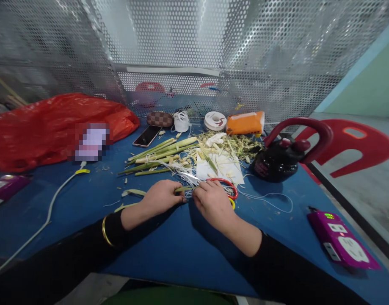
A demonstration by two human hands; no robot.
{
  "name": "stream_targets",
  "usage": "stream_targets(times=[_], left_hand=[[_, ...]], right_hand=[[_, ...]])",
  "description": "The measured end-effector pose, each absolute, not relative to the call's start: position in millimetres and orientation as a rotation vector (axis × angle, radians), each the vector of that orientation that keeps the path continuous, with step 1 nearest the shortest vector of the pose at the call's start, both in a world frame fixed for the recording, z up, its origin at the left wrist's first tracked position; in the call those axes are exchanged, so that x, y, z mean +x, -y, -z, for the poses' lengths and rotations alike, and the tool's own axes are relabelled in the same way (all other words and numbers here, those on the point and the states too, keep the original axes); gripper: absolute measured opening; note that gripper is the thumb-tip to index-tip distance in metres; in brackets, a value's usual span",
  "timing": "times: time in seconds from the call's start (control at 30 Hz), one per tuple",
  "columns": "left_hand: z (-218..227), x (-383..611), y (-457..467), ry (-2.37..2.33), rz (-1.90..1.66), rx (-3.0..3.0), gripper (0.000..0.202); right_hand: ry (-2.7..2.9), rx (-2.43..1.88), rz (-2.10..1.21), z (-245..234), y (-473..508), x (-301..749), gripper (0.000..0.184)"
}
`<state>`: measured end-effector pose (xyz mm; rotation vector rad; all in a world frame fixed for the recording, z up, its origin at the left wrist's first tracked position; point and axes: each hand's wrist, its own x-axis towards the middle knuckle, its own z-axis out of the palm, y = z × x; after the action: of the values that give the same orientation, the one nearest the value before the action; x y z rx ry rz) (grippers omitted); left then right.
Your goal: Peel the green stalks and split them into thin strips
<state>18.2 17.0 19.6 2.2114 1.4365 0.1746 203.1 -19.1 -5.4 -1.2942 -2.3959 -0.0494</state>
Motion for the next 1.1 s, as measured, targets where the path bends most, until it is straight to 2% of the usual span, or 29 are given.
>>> stream_targets(times=[0.27, 0.4, 0.53, 0.67, 0.83, 0.9, 1.0, 1.1], left_hand=[[-38.2, 3.7, -22.3, -1.362, -0.381, 1.932, 0.015], [-59.6, -10.0, -19.4, -1.229, -0.521, 1.686, 0.019], [-82.7, -25.7, -17.4, -1.104, -0.689, 1.341, 0.014], [-108.4, -42.4, -22.3, -0.95, -0.811, 1.173, 0.024], [-136.8, -54.9, -25.9, -1.016, -1.002, 1.035, 0.038], [-138.6, -52.8, -24.1, -1.089, -1.057, 1.153, 0.032], [-127.5, -39.4, -20.1, -1.24, -1.064, 1.4, 0.008], [-107.5, -18.0, -18.9, -1.248, -0.971, 1.553, 0.007]], right_hand=[[2.037, -1.345, -0.435, 2.6, 18.6, 208.7, 0.014], [1.859, -1.42, -0.497, 2.5, 14.5, 216.6, 0.013], [1.733, -1.454, -0.519, -1.9, 9.2, 227.6, 0.013], [1.635, -1.492, -0.484, -10.6, 3.7, 243.4, 0.014], [1.481, -1.542, -0.435, -19.1, -2.4, 270.0, 0.016], [1.417, -1.541, -0.449, -20.7, -3.6, 277.5, 0.017], [1.344, -1.499, -0.519, -22.6, -3.1, 280.3, 0.018], [1.286, -1.43, -0.625, -25.8, -0.7, 275.5, 0.018]])
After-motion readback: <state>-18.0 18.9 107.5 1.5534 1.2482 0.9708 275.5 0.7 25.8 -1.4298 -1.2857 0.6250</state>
